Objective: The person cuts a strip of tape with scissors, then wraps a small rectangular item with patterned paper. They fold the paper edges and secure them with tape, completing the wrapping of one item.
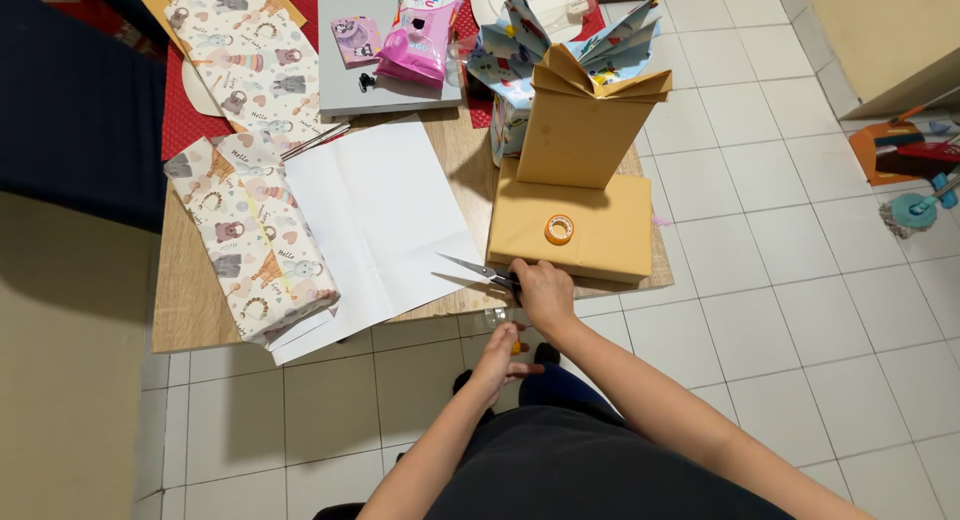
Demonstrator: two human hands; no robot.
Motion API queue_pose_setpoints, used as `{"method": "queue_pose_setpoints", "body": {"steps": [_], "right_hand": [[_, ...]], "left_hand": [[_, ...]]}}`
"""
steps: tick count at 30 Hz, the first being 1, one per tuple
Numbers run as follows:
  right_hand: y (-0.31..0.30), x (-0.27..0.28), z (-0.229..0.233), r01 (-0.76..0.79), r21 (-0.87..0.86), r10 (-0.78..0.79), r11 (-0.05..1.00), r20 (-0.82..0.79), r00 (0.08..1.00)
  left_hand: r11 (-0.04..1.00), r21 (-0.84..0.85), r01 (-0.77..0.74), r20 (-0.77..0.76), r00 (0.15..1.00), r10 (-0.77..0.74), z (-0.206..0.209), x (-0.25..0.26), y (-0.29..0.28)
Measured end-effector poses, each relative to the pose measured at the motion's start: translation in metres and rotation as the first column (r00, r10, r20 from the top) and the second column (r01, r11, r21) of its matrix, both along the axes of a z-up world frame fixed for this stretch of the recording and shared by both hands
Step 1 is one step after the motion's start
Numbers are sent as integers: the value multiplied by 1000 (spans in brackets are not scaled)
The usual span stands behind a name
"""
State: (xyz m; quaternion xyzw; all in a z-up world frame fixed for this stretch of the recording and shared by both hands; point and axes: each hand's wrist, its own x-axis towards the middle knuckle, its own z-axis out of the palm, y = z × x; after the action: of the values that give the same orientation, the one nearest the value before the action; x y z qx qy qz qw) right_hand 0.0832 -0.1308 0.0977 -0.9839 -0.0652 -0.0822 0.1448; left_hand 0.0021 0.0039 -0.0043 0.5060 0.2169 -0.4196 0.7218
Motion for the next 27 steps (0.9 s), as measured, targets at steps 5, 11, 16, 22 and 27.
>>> {"method": "queue_pose_setpoints", "body": {"steps": [5,11,16,22,27], "right_hand": [[-3,5,-2,-58,35,59,998,-28,998],[-7,10,-4,-112,14,113,994,-56,992],[-15,12,-19,-182,-45,181,982,-17,983],[-23,13,7,-258,49,260,965,-45,964],[-65,2,35,-205,256,277,945,-284,918]], "left_hand": [[972,222,78,439,882,-171,-37,1,-6],[988,83,-127,322,942,94,-25,-13,-9],[975,87,-205,279,944,174,-6,-18,-13],[964,10,-264,225,940,255,-1,-18,-16],[948,157,-278,143,956,257,1,-24,-18]]}}
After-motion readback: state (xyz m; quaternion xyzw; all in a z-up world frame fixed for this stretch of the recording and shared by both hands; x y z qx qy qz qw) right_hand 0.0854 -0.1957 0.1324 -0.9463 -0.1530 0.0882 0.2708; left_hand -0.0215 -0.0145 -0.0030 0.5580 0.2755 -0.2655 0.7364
